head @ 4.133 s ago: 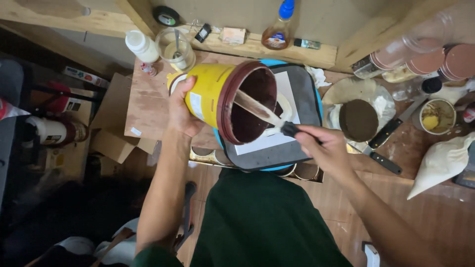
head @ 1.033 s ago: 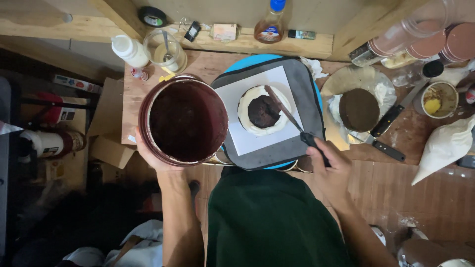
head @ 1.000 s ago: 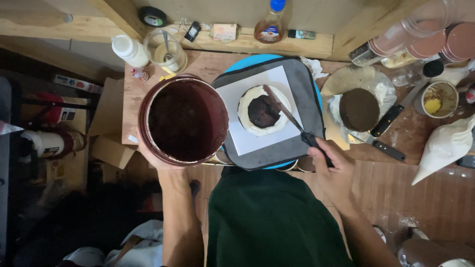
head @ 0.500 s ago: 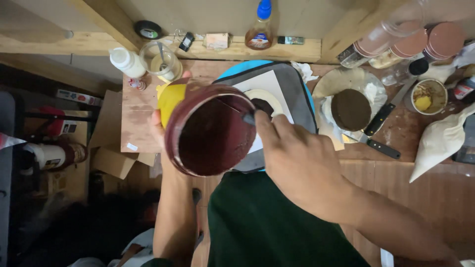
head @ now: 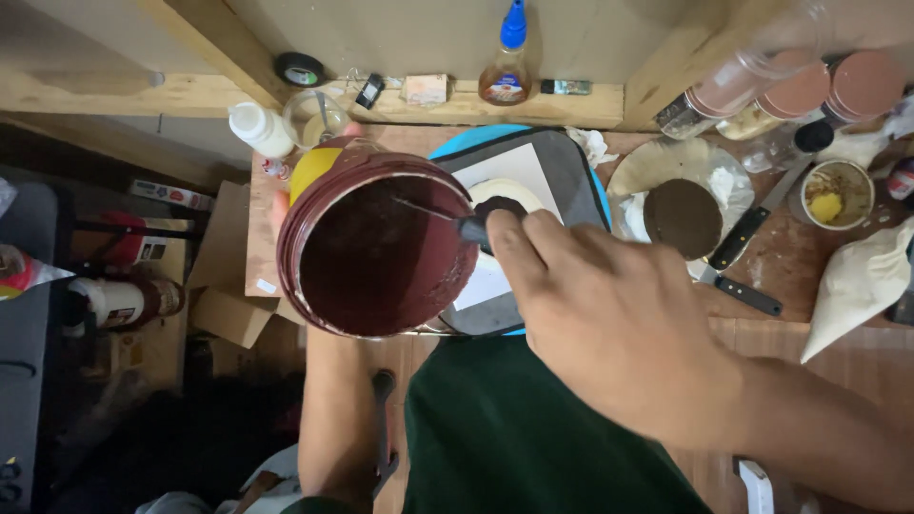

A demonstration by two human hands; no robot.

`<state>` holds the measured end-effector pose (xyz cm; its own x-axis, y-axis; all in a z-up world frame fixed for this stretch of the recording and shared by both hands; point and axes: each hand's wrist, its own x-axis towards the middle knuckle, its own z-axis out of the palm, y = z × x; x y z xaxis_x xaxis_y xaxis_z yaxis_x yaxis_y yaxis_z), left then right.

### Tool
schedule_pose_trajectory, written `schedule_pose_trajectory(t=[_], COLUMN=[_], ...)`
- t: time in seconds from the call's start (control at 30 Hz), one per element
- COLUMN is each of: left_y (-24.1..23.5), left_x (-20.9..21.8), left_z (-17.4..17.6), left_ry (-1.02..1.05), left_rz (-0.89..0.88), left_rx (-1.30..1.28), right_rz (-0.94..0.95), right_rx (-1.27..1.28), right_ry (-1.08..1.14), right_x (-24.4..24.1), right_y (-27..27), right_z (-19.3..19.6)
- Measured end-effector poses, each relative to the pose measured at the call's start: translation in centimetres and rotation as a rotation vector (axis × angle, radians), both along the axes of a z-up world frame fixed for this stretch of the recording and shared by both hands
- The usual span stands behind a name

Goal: Preparing a chocolate cake by applying frosting and layering.

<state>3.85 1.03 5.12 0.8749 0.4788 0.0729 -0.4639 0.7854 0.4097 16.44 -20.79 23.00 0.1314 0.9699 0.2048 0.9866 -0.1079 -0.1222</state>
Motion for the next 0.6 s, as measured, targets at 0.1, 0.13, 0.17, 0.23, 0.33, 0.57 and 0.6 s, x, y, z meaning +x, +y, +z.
schedule_pose_trajectory(t=[0.1, 0.13, 0.17, 0.23, 0.33, 0.57, 0.6], left_y=[0.1, 0.2, 0.3, 0.3, 0.6, 1.1, 1.0], left_x=[-0.1, 0.0, 0.2, -0.1, -0.1, 0.6, 0.5], left_z=[0.3, 0.3, 0.3, 0.4, 0.0, -0.6, -0.8], left_ry=[-0.012, -0.020, -0.025, -0.029, -0.034, 0.015, 0.011], left_rz=[-0.008, -0.017, -0.019, -0.027, -0.039, -0.144, -0.119], left_rx=[-0.011, -0.017, -0.016, -0.031, -0.047, -0.092, -0.086], right_rz=[-0.057, -0.082, -0.084, 0.046, 0.144, 0.225, 0.194], right_rx=[-0.010, -0.036, -0.035, 0.037, -0.019, -0.033, -0.047], right_ry=[-0.142, -0.235, -0.239, -0.275, -0.339, -0.294, -0.299], right_x=[-0.5, -0.7, -0.6, -0.4, 0.4, 1.1, 0.9], right_y=[0.4, 0.7, 0.8, 1.0, 0.9, 0.3, 0.1], right_z=[-0.1, -0.5, -0.7, -1.3, -1.4, -0.8, -0.6])
